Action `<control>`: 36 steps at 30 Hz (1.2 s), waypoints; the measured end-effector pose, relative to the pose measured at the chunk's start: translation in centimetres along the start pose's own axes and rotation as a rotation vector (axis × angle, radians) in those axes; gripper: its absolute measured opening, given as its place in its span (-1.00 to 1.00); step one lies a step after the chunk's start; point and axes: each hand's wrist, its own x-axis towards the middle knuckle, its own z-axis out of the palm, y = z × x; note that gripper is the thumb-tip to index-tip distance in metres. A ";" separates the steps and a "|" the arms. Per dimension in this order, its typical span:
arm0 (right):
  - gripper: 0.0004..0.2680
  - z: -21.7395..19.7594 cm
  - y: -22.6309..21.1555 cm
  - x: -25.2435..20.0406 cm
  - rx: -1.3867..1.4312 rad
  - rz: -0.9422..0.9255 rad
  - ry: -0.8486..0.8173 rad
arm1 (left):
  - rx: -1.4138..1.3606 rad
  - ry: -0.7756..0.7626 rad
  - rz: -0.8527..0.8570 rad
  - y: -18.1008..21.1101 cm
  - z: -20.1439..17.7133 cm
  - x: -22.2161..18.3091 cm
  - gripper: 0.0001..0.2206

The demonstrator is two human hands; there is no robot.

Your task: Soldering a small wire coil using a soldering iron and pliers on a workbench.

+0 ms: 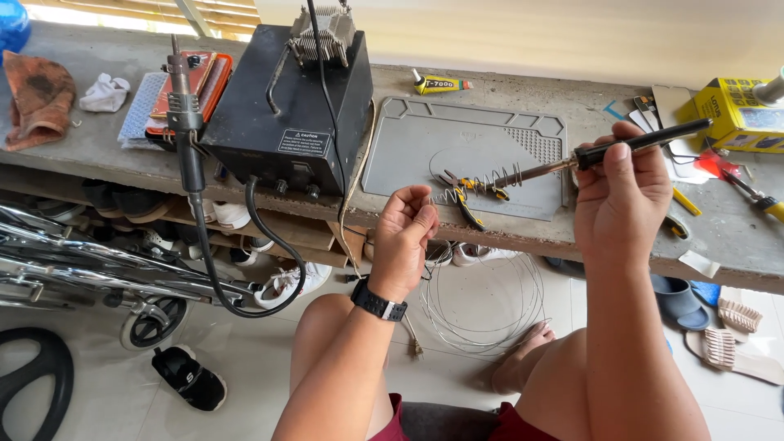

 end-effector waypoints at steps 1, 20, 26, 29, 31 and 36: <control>-0.80 0.4 0.3 0.0 0.003 -0.003 -0.001 | 0.002 -0.002 0.003 0.2 -0.1 0.2 -0.76; -0.80 3.7 3.7 -3.0 -0.003 0.033 -0.064 | -0.099 0.008 0.060 -1.1 -0.1 -0.4 -0.68; -0.80 2.8 3.5 -2.6 -0.021 0.084 -0.087 | -0.084 0.020 0.044 -1.3 -0.5 0.0 -0.71; -0.79 2.0 3.4 -2.0 -0.040 0.084 -0.087 | -0.097 0.022 0.045 -1.7 -0.5 0.1 -0.72; -0.79 1.7 3.4 -1.9 -0.054 0.086 -0.090 | -0.100 0.025 0.054 -1.6 -0.6 0.1 -0.73; -0.78 2.4 3.2 -2.3 -0.059 0.104 -0.087 | -0.107 0.011 0.060 -1.7 -0.8 0.1 -0.73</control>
